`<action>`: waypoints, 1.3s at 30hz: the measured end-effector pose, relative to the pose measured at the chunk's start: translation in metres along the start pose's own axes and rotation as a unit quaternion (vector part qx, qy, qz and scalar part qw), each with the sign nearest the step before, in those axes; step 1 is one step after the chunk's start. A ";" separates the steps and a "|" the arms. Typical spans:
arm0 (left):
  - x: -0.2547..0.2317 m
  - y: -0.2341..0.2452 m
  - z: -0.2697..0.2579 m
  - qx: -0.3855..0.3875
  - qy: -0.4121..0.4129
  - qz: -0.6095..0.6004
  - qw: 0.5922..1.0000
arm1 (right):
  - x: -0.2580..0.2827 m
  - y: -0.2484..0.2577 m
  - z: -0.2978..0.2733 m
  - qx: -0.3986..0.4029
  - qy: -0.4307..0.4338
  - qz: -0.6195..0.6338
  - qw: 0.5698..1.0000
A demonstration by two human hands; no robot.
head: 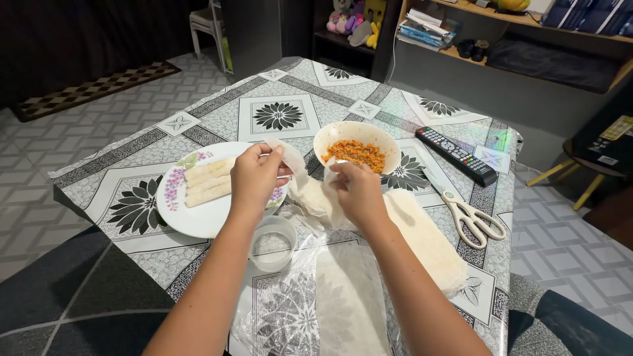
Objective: The person places a filling onto a thin wrapper, folds the edges, and rolls it into a cylindrical shape. The finished rolls are placed on a plate. The person repeats this process with additional wrappers and filling.
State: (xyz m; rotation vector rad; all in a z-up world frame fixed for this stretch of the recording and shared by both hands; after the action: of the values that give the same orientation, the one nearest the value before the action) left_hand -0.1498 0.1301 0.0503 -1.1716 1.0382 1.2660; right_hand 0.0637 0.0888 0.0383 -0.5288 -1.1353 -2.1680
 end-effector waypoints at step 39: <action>-0.001 -0.079 -0.043 0.157 -0.344 0.480 0.792 | -0.037 0.050 -0.009 -0.003 -0.216 0.367 0.905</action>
State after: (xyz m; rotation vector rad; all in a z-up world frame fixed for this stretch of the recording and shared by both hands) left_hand -0.0683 0.0909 0.0504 0.2187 1.2189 1.9732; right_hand 0.1243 0.0728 0.0402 -1.2580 -0.9243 -1.4242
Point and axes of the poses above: each hand's wrist, its own z-axis towards the middle knuckle, its own y-axis out of the back of the hand, x = y × z, the point moved 7 cm from there along z, towards the middle knuckle
